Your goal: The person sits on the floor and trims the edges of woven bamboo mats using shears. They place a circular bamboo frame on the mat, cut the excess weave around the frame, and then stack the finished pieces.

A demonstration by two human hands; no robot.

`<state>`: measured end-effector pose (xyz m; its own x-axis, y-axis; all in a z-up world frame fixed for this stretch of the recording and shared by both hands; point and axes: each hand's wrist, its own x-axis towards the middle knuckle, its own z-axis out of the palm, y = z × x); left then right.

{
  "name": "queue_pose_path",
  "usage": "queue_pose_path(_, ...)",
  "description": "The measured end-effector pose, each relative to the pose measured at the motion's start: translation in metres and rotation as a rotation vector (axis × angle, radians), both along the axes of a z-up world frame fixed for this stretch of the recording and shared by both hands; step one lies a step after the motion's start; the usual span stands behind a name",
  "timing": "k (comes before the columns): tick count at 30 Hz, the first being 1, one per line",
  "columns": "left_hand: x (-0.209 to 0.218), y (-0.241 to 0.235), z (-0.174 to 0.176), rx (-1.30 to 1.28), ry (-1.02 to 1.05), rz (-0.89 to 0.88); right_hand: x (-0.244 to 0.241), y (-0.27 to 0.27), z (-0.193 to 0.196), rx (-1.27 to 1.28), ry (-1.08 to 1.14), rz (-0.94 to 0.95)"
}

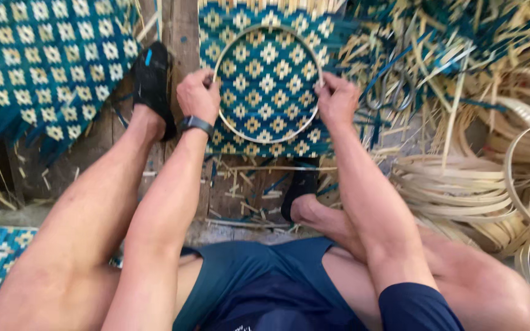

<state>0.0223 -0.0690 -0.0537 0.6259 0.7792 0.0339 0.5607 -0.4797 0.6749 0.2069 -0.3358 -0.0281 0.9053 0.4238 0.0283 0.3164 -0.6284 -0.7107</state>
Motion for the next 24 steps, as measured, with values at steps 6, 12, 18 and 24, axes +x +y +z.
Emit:
queue_pose_path(6,0.001,0.012,0.006,-0.194,-0.082,0.038,-0.004,0.006,0.008,-0.047,0.050,-0.119)
queue_pose_path(12,0.000,0.016,0.006,-0.178,-0.052,0.003,0.002,0.008,0.010,-0.076,0.194,-0.147)
queue_pose_path(18,0.006,0.017,0.028,0.005,0.128,-0.228,-0.009,0.001,0.011,-0.043,0.134,-0.121)
queue_pose_path(24,0.001,0.027,0.027,-0.100,0.153,-0.197,-0.008,0.007,0.010,-0.076,0.199,-0.146)
